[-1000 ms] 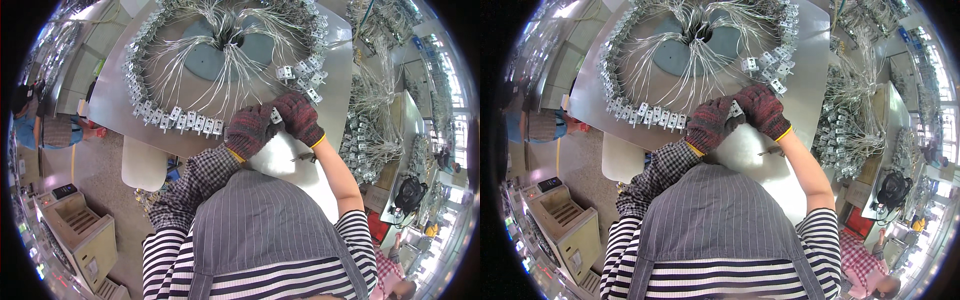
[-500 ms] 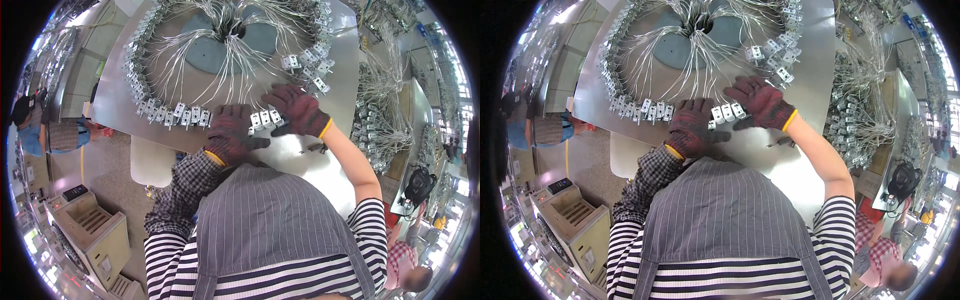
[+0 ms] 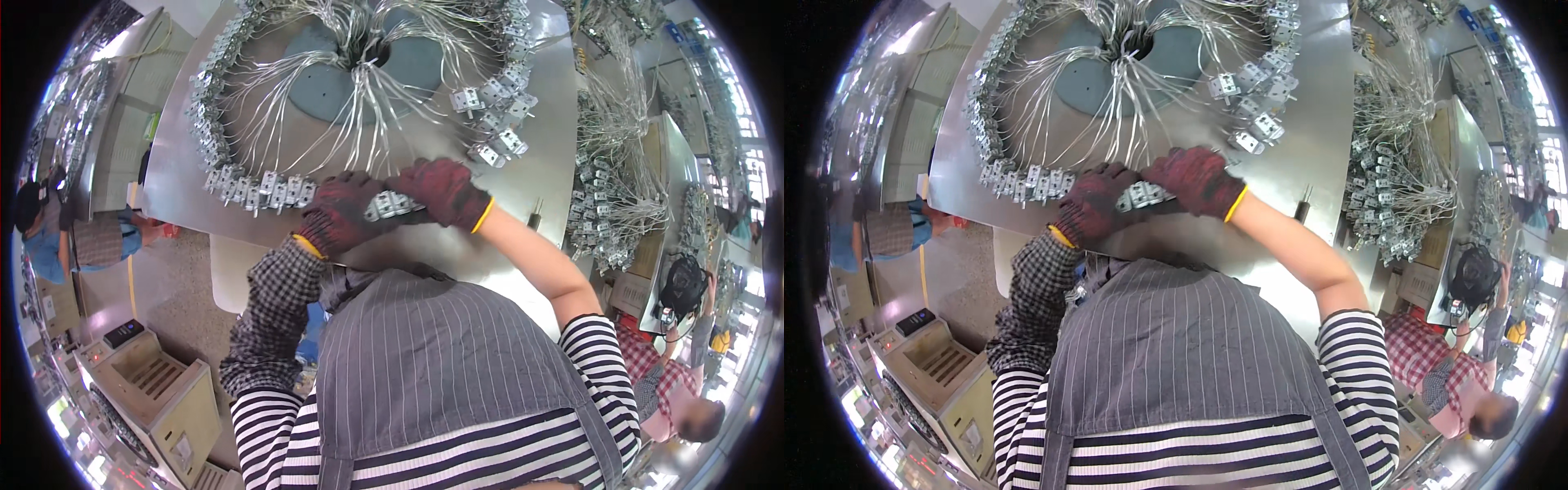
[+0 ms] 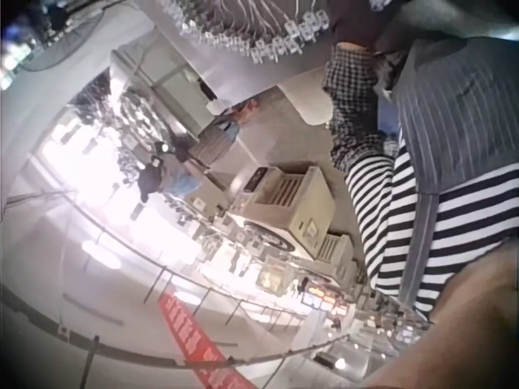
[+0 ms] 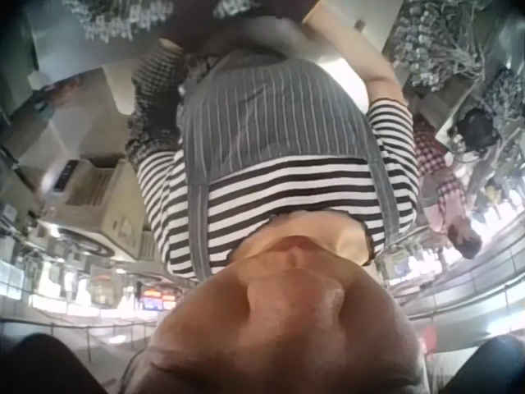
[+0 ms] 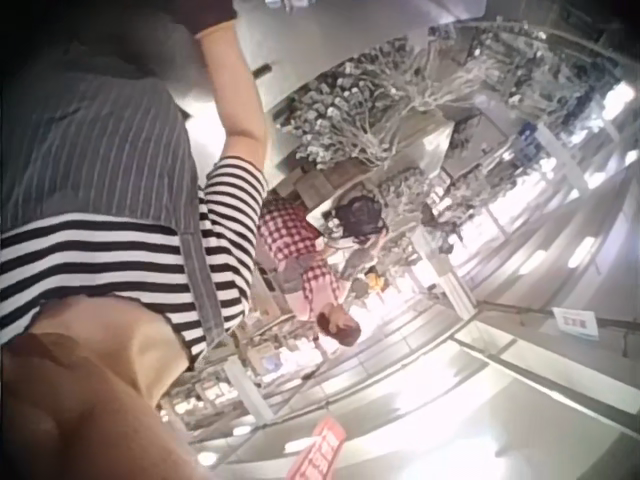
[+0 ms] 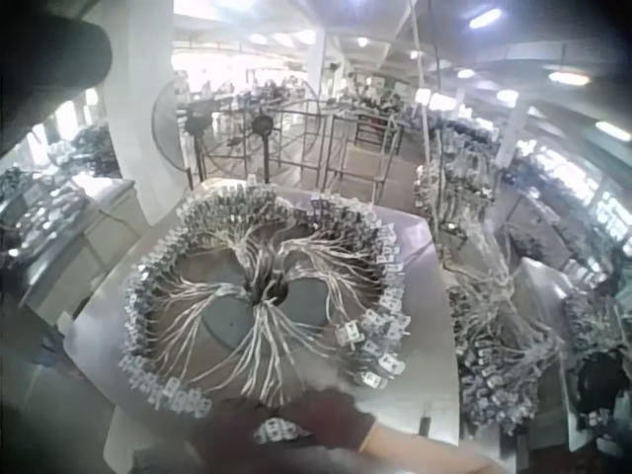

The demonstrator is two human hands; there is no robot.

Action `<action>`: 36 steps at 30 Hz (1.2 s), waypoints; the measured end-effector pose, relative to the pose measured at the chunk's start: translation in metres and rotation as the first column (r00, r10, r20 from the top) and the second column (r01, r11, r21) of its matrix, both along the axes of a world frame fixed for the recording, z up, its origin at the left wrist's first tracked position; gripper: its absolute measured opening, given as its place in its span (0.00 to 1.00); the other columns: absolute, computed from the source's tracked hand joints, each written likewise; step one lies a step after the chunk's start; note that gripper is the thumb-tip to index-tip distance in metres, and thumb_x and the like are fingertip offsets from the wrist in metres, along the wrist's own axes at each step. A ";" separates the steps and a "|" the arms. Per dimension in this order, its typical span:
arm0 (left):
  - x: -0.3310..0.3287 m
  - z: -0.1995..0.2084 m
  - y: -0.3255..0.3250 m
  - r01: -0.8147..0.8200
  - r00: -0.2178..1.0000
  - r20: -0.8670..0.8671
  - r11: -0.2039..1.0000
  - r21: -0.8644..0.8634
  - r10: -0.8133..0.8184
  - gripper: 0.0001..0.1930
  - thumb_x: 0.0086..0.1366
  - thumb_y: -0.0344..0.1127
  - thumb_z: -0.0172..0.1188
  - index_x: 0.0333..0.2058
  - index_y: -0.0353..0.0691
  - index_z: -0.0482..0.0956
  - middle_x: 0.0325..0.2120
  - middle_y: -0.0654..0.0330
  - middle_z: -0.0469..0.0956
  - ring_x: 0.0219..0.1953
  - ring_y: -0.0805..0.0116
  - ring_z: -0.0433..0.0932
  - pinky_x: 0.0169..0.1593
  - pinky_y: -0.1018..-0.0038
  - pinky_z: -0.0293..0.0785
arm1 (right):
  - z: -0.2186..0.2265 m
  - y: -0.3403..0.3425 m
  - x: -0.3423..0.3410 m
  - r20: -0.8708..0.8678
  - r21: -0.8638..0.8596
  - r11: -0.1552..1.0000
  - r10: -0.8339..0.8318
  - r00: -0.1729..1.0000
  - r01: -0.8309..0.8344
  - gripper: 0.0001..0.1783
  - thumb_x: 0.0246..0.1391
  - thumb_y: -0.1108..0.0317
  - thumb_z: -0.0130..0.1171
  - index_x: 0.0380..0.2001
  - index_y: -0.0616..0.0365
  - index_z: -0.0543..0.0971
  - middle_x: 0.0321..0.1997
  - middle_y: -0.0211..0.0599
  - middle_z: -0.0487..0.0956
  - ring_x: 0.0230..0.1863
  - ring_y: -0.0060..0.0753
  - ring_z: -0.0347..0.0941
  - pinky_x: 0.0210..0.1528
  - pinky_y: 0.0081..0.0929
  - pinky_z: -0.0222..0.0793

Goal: Wiring and assembling small electronic components on a circular metal jig at a factory workstation.

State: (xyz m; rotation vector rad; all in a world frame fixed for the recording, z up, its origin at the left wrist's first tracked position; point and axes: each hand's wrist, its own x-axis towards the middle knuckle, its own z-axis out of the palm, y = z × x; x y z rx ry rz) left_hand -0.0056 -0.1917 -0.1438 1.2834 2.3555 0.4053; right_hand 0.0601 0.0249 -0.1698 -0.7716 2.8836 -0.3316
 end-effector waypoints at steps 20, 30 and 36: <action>0.041 -0.007 0.161 -0.234 0.956 -0.166 0.970 0.065 0.242 0.24 0.57 0.51 0.62 0.45 0.39 0.73 0.43 0.50 0.77 0.45 0.50 0.77 0.50 0.57 0.71 | 0.037 0.061 0.071 -0.033 -0.523 0.436 -0.869 0.494 0.732 0.24 0.49 0.62 0.68 0.50 0.54 0.77 0.38 0.40 0.80 0.32 0.35 0.79 0.35 0.29 0.75; 0.040 0.001 0.093 -0.097 0.969 -0.214 0.989 0.114 0.120 0.30 0.58 0.56 0.60 0.52 0.40 0.72 0.43 0.53 0.77 0.50 0.54 0.72 0.55 0.56 0.66 | 0.025 0.075 0.094 -0.050 -0.295 0.776 -0.595 0.802 0.557 0.28 0.45 0.52 0.69 0.49 0.49 0.78 0.38 0.37 0.80 0.39 0.41 0.78 0.41 0.39 0.74; 0.044 0.022 0.114 -0.097 0.978 -0.175 0.991 0.087 0.111 0.36 0.52 0.58 0.66 0.51 0.36 0.70 0.44 0.50 0.74 0.50 0.51 0.71 0.57 0.57 0.64 | 0.039 0.111 0.037 0.085 -0.653 0.264 -0.905 0.416 0.710 0.33 0.46 0.56 0.71 0.53 0.56 0.72 0.33 0.39 0.80 0.31 0.35 0.76 0.38 0.32 0.74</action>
